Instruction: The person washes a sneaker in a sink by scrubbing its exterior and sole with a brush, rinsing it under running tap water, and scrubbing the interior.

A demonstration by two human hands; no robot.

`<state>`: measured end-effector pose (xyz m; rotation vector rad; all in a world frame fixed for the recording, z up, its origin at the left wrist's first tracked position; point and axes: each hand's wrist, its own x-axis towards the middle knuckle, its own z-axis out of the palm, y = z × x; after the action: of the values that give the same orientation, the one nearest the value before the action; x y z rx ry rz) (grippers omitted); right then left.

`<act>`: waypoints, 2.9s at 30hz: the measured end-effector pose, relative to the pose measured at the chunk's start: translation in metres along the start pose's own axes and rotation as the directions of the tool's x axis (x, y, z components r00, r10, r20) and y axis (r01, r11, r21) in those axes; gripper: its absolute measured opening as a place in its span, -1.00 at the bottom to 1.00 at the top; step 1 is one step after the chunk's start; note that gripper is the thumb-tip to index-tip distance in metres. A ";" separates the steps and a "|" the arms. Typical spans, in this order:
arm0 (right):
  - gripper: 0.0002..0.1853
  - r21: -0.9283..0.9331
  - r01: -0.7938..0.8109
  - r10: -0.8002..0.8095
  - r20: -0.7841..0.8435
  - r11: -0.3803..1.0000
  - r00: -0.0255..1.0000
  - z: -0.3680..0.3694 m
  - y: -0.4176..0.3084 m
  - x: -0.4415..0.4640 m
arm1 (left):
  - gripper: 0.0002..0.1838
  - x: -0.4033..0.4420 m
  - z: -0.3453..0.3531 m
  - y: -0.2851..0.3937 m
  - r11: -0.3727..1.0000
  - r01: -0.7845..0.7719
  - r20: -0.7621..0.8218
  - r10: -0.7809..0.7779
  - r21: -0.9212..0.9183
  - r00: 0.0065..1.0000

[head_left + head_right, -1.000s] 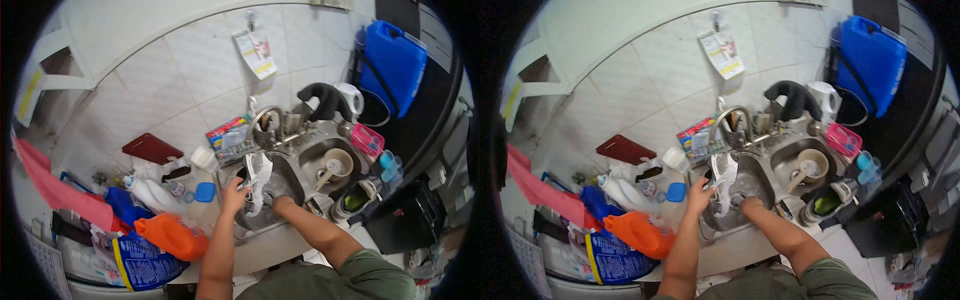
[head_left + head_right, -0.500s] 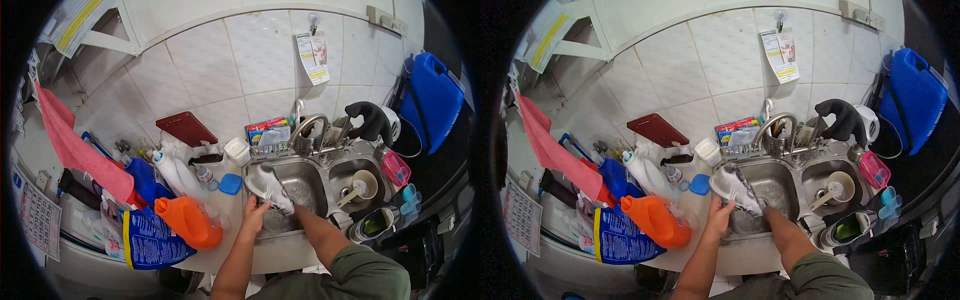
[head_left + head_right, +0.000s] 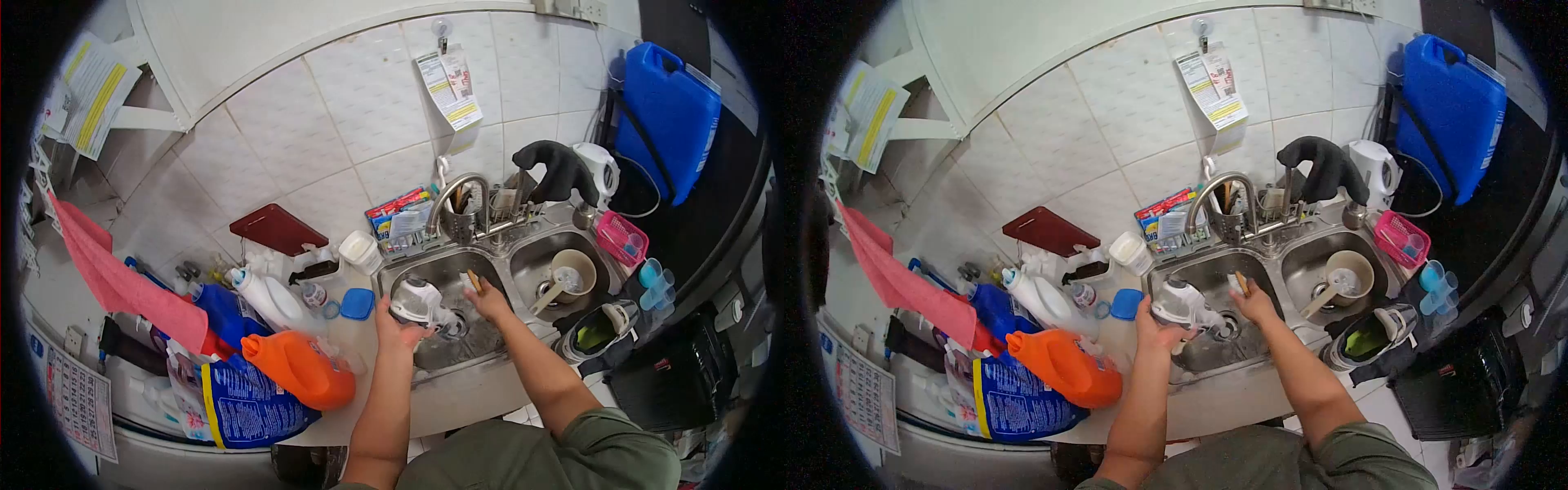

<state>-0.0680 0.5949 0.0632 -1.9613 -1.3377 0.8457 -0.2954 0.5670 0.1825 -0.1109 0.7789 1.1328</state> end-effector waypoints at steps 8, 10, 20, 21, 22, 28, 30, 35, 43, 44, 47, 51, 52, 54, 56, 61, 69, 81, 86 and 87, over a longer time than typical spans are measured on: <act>-0.53 0.088 0.558 -0.492 -0.374 0.825 0.786 -0.057 -0.024 -0.129 | -0.43 -0.011 0.003 -0.016 0.964 0.032 0.210 -0.090 0.264 0.973; -0.48 -0.153 0.638 -0.638 -0.394 0.755 0.661 -0.060 -0.024 -0.153 | -0.43 -0.012 0.007 -0.015 0.983 0.040 0.099 -0.059 0.181 0.993; -0.42 -0.414 0.752 -0.859 -0.249 0.512 0.447 -0.058 -0.050 -0.155 | -0.61 -0.038 0.019 -0.052 0.996 -0.025 0.305 -0.004 0.091 0.952; -0.41 -0.422 0.759 -0.868 -0.201 0.496 0.455 -0.063 -0.040 -0.160 | -0.63 -0.051 0.034 -0.051 0.996 -0.003 0.286 -0.021 0.086 0.958; -0.42 -0.422 0.734 -0.844 -0.198 0.532 0.498 -0.061 -0.036 -0.160 | -0.60 -0.037 0.021 -0.054 0.992 -0.024 0.292 -0.013 0.121 0.956; -0.46 -0.469 0.707 -0.847 -0.255 0.530 0.466 -0.069 -0.069 -0.148 | -0.49 -0.034 0.018 -0.074 0.963 -0.019 0.105 -0.009 0.269 0.994; -0.47 -0.454 0.646 -0.778 -0.212 0.614 0.591 -0.074 -0.037 -0.160 | -0.52 -0.029 0.009 -0.054 0.960 0.066 0.076 -0.090 0.273 0.993; -0.53 0.072 0.395 -0.362 -0.276 0.916 0.891 -0.070 -0.037 -0.143 | -0.57 -0.006 -0.008 -0.042 0.907 0.126 -0.080 -0.102 0.402 0.992; -0.50 -0.466 0.372 -0.478 -0.131 0.803 0.868 -0.104 -0.001 -0.164 | -0.68 0.004 -0.074 -0.038 0.720 0.049 0.088 -0.151 0.692 0.985; -0.48 -0.461 0.286 -0.377 -0.117 0.840 0.919 -0.105 0.017 -0.186 | -0.69 0.004 -0.079 -0.042 0.654 -0.027 0.089 -0.062 0.756 0.994; -0.40 -0.707 0.206 -0.376 -0.091 0.677 0.922 -0.094 0.062 -0.228 | -0.70 -0.013 -0.075 -0.055 0.582 -0.161 0.149 0.068 0.797 0.986; -0.32 -0.782 0.228 -0.399 -0.030 0.581 0.916 -0.088 0.077 -0.223 | -0.65 -0.008 -0.081 -0.058 0.648 -0.221 0.166 0.146 0.729 0.975; -0.32 -0.759 0.239 -0.384 -0.015 0.605 0.923 -0.087 0.078 -0.216 | -0.63 -0.008 -0.082 -0.059 0.651 -0.188 0.097 0.174 0.735 0.980; -0.39 -0.659 0.214 -0.330 -0.055 0.721 0.942 -0.086 0.078 -0.208 | -0.56 -0.016 -0.086 -0.060 0.611 -0.165 0.110 0.127 0.774 0.986; -0.43 -0.327 0.139 -0.155 -0.022 0.935 0.988 -0.098 0.060 -0.195 | -0.49 0.000 -0.105 -0.061 0.737 -0.136 0.159 0.039 0.663 0.986; -0.59 0.298 0.514 -0.550 0.047 0.804 0.834 -0.076 0.004 -0.184 | -0.16 0.017 -0.128 -0.067 0.686 -0.270 0.268 0.114 0.675 0.957; -0.59 -0.196 0.532 -0.488 0.230 0.824 0.842 -0.072 -0.001 -0.156 | 0.06 -0.024 -0.117 -0.048 0.660 -0.241 0.396 -0.093 0.711 0.913; -0.62 -0.237 0.598 -0.545 0.253 0.766 0.799 -0.064 -0.006 -0.167 | 0.00 -0.020 -0.130 -0.043 0.680 -0.176 0.319 -0.090 0.712 0.944; -0.60 -0.237 0.477 -0.453 0.150 0.846 0.879 -0.057 0.011 -0.155 | -0.04 -0.010 -0.142 -0.045 0.696 -0.167 0.374 -0.157 0.698 0.914; -0.59 -0.296 0.399 -0.390 0.091 0.868 0.916 -0.058 0.008 -0.147 | -0.05 -0.004 -0.140 -0.044 0.701 -0.176 0.381 -0.146 0.691 0.913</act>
<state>-0.0599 0.4464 0.1165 -1.7976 -1.9012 0.4867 -0.3294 0.4806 0.0682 0.7858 0.7867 0.7506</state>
